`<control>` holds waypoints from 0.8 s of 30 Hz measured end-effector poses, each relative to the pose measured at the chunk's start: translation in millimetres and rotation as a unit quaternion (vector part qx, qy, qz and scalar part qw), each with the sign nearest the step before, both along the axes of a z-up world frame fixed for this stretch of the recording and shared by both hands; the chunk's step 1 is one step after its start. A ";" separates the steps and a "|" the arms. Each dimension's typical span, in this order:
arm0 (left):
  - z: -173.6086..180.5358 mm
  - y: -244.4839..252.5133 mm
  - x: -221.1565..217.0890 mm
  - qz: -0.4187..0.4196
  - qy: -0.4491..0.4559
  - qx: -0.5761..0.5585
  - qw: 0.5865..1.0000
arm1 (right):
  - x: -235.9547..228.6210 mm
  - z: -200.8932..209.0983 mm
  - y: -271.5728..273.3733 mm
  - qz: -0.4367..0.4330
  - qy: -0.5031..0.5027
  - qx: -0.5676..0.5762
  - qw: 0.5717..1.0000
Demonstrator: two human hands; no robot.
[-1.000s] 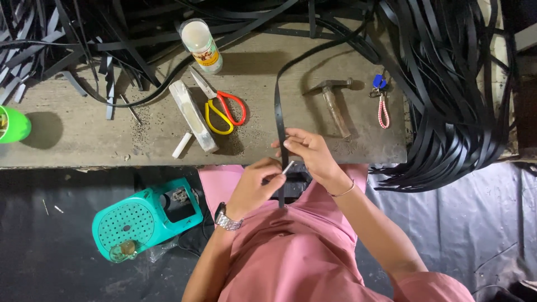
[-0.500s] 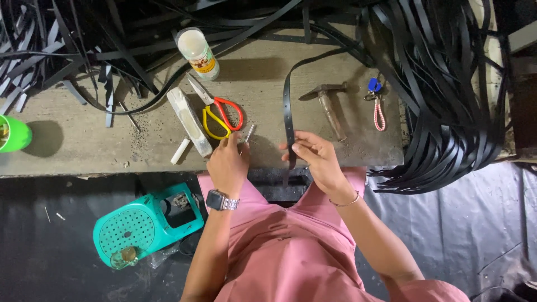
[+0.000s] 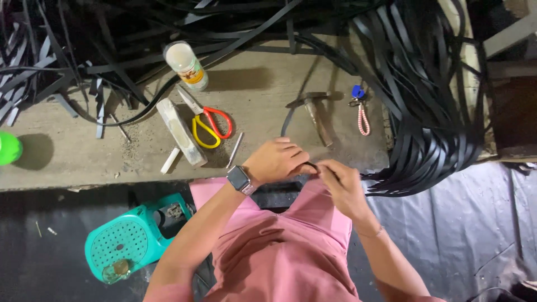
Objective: Using a hammer and a punch tool to create a series of holes in a leather strap on a workbench.
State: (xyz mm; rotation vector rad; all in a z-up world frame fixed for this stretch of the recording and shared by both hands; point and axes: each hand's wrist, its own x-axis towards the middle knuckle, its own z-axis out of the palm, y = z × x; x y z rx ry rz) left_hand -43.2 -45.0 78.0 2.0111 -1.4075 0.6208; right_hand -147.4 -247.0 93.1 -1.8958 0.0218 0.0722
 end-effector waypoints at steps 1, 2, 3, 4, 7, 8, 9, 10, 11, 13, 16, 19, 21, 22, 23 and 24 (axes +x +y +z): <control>1.5 -0.2 2.0 -0.002 -0.026 0.012 1.000 | -3.8 20.8 -4.9 -0.010 0.001 -0.052 0.999; 8.4 -4.6 1.3 -0.005 -0.028 0.012 1.000 | -7.8 23.5 -19.1 -0.013 -0.001 -0.052 0.999; 15.4 -7.5 0.1 -0.004 -0.030 0.003 1.000 | -11.4 26.0 -32.3 -0.024 -0.005 -0.063 0.998; 22.2 -10.1 -1.4 -0.002 -0.032 -0.006 0.999 | -15.1 28.3 -45.2 -0.035 -0.009 -0.073 0.997; 29.7 -18.3 -3.9 -0.009 0.020 -0.025 0.999 | -34.3 21.0 -79.8 -0.180 0.006 0.004 0.984; 31.8 -13.9 -2.7 -0.009 0.018 -0.025 0.999 | -46.8 15.6 -104.3 -0.180 0.004 0.004 0.984; 33.4 -9.7 -2.4 0.014 0.032 0.019 0.999 | -60.3 9.9 -129.0 -0.164 -0.088 0.151 0.971; 35.1 -5.5 -2.1 0.037 0.047 0.062 0.996 | -73.8 4.1 -153.8 -0.142 -0.176 0.294 0.929; 35.1 4.3 -1.1 0.037 0.046 0.062 0.996 | -77.4 13.1 -174.5 -0.142 -0.177 0.294 0.929; 34.7 23.4 1.2 0.059 0.093 0.041 0.993 | -86.0 30.3 -216.0 -0.491 -0.141 0.463 0.725; 55.1 43.0 -7.0 0.049 0.113 -0.006 0.992 | -98.4 62.9 -221.9 -0.203 -0.300 0.739 0.569; 75.4 50.5 -17.2 0.059 0.077 -0.024 0.995 | -90.0 59.4 -220.3 -0.437 -0.167 0.394 0.792; 94.2 56.5 -19.7 0.070 0.062 -0.048 0.994 | -78.9 70.1 -201.5 -0.419 -0.150 0.376 0.813; 103.8 59.6 -21.1 0.082 0.048 -0.072 0.993 | -73.2 75.6 -192.1 -0.402 -0.133 0.357 0.833; 114.6 63.3 -22.4 0.082 0.046 -0.072 0.993 | -66.9 70.5 -191.4 -0.400 -0.134 0.358 0.833; 125.7 67.2 -23.8 0.107 0.015 -0.098 0.989 | -60.6 65.8 -190.4 -0.315 -0.177 0.293 0.885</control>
